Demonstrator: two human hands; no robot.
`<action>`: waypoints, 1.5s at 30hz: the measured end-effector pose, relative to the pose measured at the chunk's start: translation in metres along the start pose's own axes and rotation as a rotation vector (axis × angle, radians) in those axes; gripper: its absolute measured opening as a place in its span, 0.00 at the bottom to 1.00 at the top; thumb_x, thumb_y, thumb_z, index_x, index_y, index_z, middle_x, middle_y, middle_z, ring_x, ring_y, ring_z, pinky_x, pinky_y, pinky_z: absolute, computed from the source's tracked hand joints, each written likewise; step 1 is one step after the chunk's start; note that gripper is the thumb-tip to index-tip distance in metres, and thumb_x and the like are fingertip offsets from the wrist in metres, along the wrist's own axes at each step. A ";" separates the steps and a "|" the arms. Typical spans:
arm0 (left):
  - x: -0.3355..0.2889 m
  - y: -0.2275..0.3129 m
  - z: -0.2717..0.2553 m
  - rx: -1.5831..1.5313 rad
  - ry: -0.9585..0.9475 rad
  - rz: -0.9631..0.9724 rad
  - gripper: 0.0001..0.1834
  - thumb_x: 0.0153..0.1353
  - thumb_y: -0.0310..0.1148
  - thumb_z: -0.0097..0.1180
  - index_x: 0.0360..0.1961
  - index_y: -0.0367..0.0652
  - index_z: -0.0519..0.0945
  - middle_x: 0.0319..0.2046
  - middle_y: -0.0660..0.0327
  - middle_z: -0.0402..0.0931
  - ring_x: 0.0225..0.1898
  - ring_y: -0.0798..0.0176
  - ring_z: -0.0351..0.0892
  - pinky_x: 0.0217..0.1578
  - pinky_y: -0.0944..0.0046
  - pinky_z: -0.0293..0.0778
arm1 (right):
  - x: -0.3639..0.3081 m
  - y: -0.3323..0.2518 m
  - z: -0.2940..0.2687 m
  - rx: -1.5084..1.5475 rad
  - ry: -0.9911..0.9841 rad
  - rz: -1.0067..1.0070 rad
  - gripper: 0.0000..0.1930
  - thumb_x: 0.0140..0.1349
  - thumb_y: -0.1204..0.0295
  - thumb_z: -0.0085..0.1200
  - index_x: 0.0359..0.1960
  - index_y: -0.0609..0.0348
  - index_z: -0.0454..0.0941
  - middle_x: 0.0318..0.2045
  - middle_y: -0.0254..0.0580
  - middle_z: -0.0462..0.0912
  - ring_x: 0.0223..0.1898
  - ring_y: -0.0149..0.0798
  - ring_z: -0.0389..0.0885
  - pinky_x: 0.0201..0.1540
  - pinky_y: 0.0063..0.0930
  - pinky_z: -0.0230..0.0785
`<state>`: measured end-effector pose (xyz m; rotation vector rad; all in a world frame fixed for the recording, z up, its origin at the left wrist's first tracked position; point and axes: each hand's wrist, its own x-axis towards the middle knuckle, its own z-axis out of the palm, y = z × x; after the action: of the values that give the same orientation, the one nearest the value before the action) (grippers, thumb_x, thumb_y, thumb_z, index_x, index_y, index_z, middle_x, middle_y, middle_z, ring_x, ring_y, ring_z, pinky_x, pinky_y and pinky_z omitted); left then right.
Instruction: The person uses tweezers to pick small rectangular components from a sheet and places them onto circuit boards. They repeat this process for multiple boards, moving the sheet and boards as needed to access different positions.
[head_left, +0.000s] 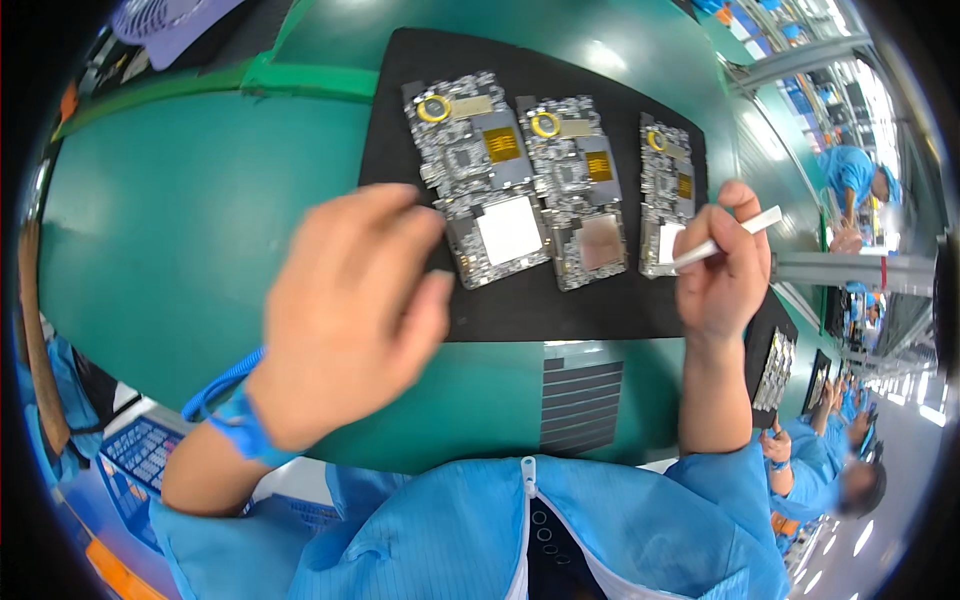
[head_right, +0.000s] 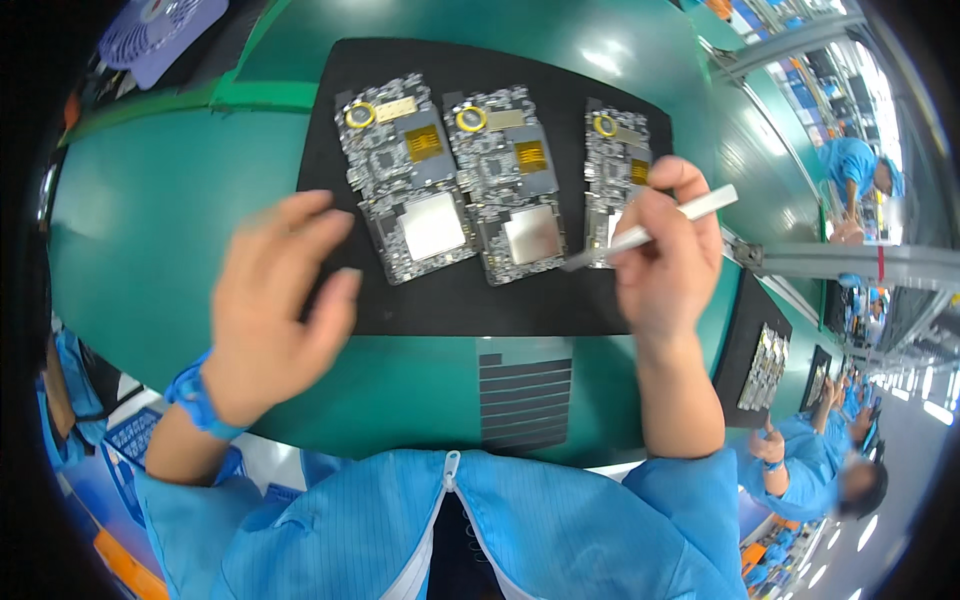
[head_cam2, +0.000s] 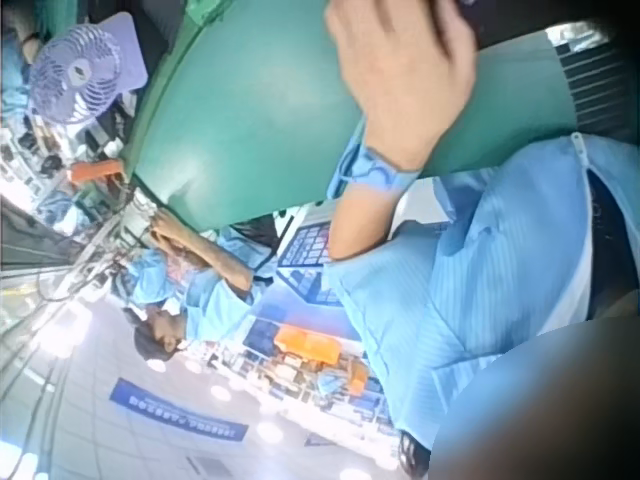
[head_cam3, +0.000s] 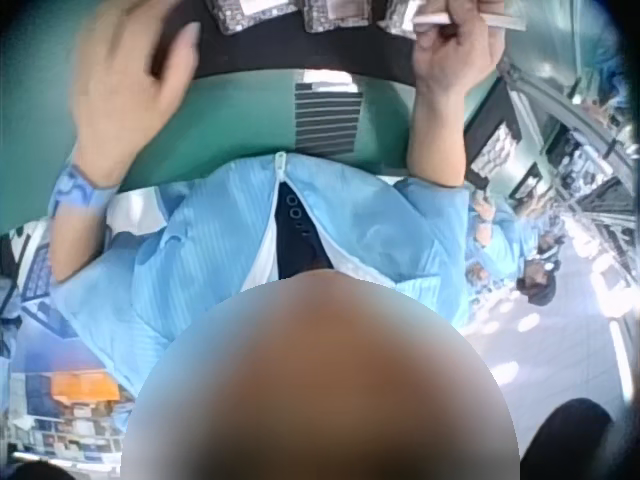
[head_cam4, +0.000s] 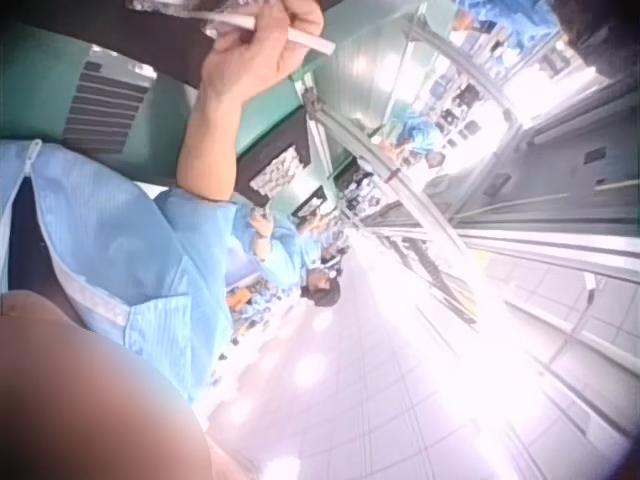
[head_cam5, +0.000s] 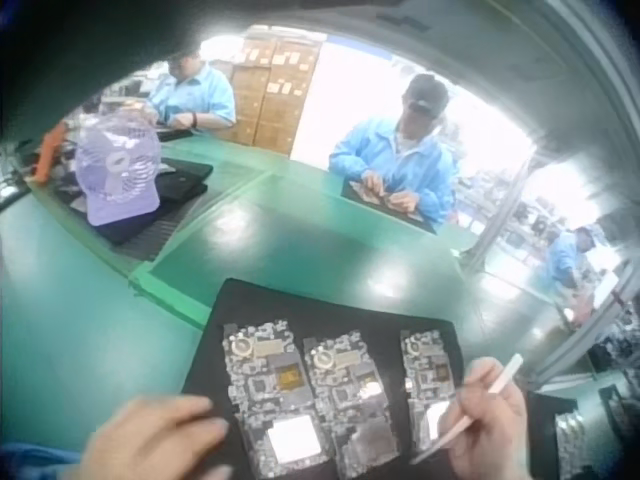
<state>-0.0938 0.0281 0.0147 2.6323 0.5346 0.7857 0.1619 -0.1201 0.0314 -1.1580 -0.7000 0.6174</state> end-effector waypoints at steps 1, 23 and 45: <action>-0.002 -0.008 -0.009 -0.021 -0.005 -0.121 0.21 0.50 0.25 0.58 0.49 0.38 0.74 0.49 0.51 0.72 0.48 0.51 0.73 0.45 0.59 0.72 | -0.004 -0.012 -0.029 -0.142 0.027 0.068 0.08 0.61 0.76 0.41 0.40 0.65 0.68 0.18 0.41 0.75 0.13 0.26 0.65 0.15 0.17 0.56; 0.060 0.167 0.037 -1.137 -0.955 -0.530 0.23 0.60 0.28 0.56 0.52 0.35 0.59 0.26 0.59 0.72 0.25 0.63 0.79 0.24 0.68 0.77 | -0.229 -0.148 -0.259 -0.943 0.499 0.554 0.30 0.48 0.66 0.66 0.52 0.69 0.72 0.49 0.50 0.77 0.51 0.40 0.75 0.52 0.28 0.66; 0.076 0.204 0.080 -1.026 -1.104 0.020 0.13 0.62 0.28 0.53 0.47 0.35 0.77 0.43 0.58 0.77 0.45 0.63 0.79 0.46 0.67 0.73 | -0.222 -0.146 -0.478 -1.905 1.132 0.354 0.12 0.55 0.73 0.46 0.38 0.56 0.79 0.38 0.51 0.81 0.42 0.52 0.80 0.45 0.45 0.72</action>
<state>0.0634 -0.1330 0.0719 1.6751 -0.1944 -0.3949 0.3975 -0.6137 0.0167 -2.9902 0.1746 -0.7963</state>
